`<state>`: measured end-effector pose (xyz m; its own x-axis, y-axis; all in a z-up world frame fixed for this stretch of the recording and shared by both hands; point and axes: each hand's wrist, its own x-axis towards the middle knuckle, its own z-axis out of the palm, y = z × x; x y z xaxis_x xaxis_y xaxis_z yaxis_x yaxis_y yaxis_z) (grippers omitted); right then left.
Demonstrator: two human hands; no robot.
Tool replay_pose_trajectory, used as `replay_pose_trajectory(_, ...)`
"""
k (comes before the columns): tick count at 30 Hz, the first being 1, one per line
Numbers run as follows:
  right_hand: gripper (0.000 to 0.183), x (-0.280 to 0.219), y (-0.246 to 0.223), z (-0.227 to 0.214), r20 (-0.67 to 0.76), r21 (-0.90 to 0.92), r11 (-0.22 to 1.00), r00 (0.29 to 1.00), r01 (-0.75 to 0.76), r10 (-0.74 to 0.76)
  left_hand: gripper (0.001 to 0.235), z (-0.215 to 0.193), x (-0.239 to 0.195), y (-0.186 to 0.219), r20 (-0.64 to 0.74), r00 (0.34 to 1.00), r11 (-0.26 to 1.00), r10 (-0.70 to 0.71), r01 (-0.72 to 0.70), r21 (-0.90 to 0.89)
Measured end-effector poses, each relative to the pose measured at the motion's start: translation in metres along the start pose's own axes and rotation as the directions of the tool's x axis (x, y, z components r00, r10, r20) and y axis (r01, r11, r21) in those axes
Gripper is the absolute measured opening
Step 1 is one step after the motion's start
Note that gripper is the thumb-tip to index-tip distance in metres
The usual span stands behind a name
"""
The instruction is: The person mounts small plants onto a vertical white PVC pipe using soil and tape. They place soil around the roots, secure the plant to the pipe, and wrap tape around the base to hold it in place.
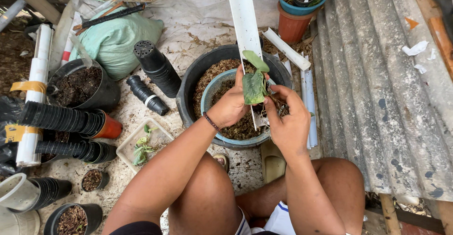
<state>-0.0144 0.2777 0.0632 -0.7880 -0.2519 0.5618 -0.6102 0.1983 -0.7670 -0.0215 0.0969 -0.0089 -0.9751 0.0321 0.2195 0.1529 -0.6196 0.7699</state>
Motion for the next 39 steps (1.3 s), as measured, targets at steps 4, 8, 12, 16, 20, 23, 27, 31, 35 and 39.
replay_pose_trajectory(4, 0.021, -0.001, -0.001, 0.003, -0.015, 0.024, 1.000, 1.000, 0.001, 0.000, 0.097, -0.002, 0.000, 0.000, -0.032, 0.999, 0.996, -0.035, 0.032, -0.078)
replay_pose_trajectory(8, 0.021, -0.004, 0.001, 0.007, -0.043, 0.000, 1.000, 0.999, 0.024, -0.024, 0.093, 0.000, 0.000, 0.002, -0.009, 1.000, 0.998, -0.019, 0.019, -0.056)
replay_pose_trajectory(12, 0.019, -0.008, 0.003, 0.012, -0.082, -0.019, 1.000, 0.996, -0.019, 0.018, 0.093, 0.006, -0.002, 0.007, -0.012, 0.999, 0.999, -0.038, 0.038, -0.036)
replay_pose_trajectory(16, 0.018, -0.011, 0.002, 0.013, -0.091, -0.042, 0.999, 0.996, -0.025, 0.021, 0.080, 0.006, -0.005, 0.007, 0.000, 1.000, 0.995, -0.023, 0.023, -0.093)
replay_pose_trajectory(20, 0.017, -0.013, -0.002, 0.014, -0.106, -0.034, 0.999, 0.994, 0.031, -0.035, 0.075, -0.012, -0.011, -0.005, 0.041, 0.999, 0.996, 0.034, -0.031, -0.080)
replay_pose_trajectory(23, 0.016, -0.014, -0.005, 0.014, -0.124, -0.036, 0.999, 0.992, 0.014, -0.018, 0.054, -0.025, -0.010, -0.017, 0.017, 0.999, 0.981, -0.041, 0.043, -0.189)
replay_pose_trajectory(27, 0.016, -0.013, -0.006, 0.011, -0.113, -0.043, 0.999, 0.994, -0.015, 0.010, 0.075, -0.020, -0.009, -0.014, 0.009, 1.000, 1.000, 0.016, -0.016, 0.003)
replay_pose_trajectory(31, 0.017, -0.012, -0.005, 0.010, -0.103, -0.036, 0.999, 0.994, -0.024, 0.020, 0.083, 0.004, -0.006, 0.008, 0.066, 0.998, 0.993, 0.013, -0.021, 0.118)
replay_pose_trajectory(35, 0.017, -0.013, 0.001, 0.012, -0.104, -0.025, 0.999, 0.994, -0.020, 0.017, 0.092, 0.018, -0.009, 0.024, 0.092, 0.993, 0.997, -0.081, 0.080, 0.017)
replay_pose_trajectory(39, 0.016, -0.015, 0.018, 0.018, -0.086, 0.000, 0.999, 0.996, -0.035, 0.035, 0.094, 0.005, -0.009, 0.027, 0.041, 0.981, 0.982, -0.188, 0.189, 0.002)
